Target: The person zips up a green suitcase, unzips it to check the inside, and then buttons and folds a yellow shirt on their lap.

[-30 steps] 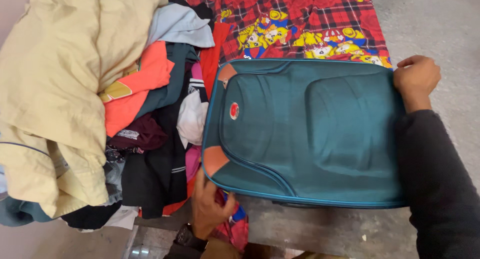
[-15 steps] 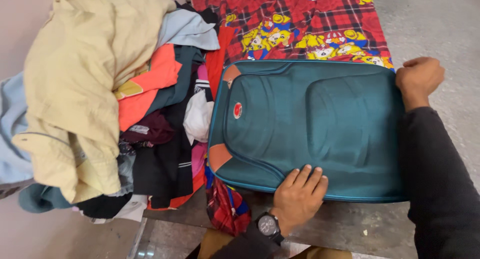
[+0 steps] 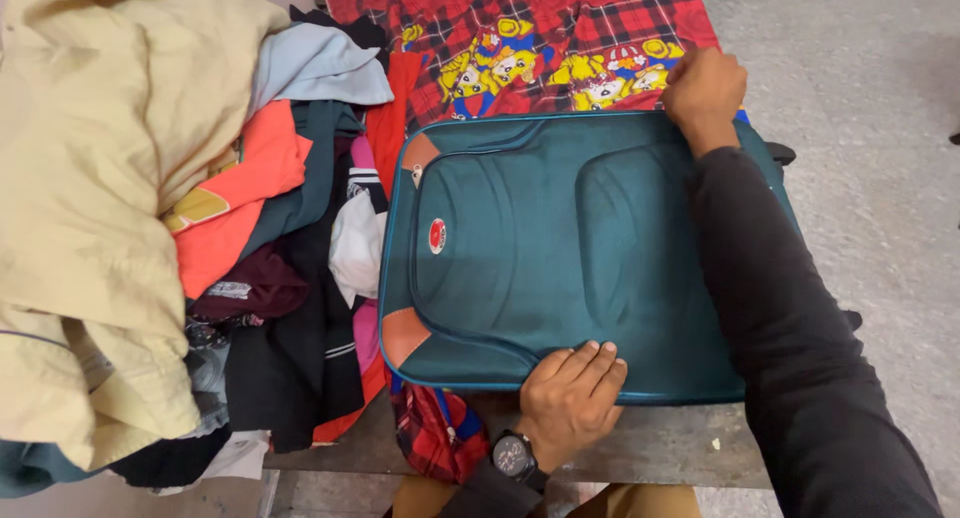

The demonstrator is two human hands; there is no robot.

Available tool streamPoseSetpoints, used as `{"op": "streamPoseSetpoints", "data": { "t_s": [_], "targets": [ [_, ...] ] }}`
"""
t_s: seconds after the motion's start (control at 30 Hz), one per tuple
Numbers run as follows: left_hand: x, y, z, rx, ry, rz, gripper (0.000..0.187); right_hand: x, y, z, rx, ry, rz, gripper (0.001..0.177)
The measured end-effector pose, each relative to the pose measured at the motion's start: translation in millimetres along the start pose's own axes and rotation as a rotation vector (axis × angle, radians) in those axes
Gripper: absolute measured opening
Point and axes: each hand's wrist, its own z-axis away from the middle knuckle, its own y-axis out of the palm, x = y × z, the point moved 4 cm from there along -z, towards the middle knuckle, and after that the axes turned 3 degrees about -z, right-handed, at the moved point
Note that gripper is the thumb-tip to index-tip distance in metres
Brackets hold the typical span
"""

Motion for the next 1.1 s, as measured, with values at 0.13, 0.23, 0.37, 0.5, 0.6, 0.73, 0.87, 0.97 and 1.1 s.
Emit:
{"op": "streamPoseSetpoints", "data": {
  "t_s": [0.13, 0.23, 0.37, 0.5, 0.6, 0.73, 0.87, 0.97, 1.1],
  "targets": [
    [1.4, -3.1, -3.7, -0.026, -0.006, 0.005, 0.025, 21.7, -32.0, 48.0, -0.007, -0.115, -0.150, 0.011],
    [-4.4, -7.1, 2.3, -0.017, -0.009, 0.019, 0.032, 55.6, -55.9, 120.4, 0.285, -0.150, -0.262, 0.029],
    [-10.9, -13.8, 10.6, 0.073, -0.019, 0.000, 0.046, 108.4, -125.0, 214.6, 0.466, -0.245, -0.106, 0.078],
    [-18.9, -18.6, 42.2, -0.003, -0.059, -0.060, 0.041, 141.8, -209.1, 305.6, 0.556, -0.371, -0.037, 0.063],
    [-10.1, -31.0, 71.2, -0.170, -0.133, -0.204, 0.036, 159.9, -260.5, 349.6, 0.461, -0.489, -0.098, 0.077],
    [16.7, -43.3, 84.8, -0.275, -0.219, -0.236, 0.023, 154.8, -288.1, 353.5, 0.320, -0.437, -0.196, 0.056],
    [20.6, -59.3, 73.4, -0.244, -0.135, -0.232, 0.019, 154.6, -312.7, 326.3, 0.147, -0.433, -0.260, 0.031],
    [13.5, -62.3, 56.8, -0.267, -0.065, -0.243, 0.014, 151.6, -337.8, 298.9, -0.100, -0.421, -0.235, 0.028],
    [22.3, -53.8, 37.3, -0.159, -0.119, -0.178, 0.027, 138.9, -347.3, 248.5, -0.357, -0.335, -0.109, 0.036]
  ]
}}
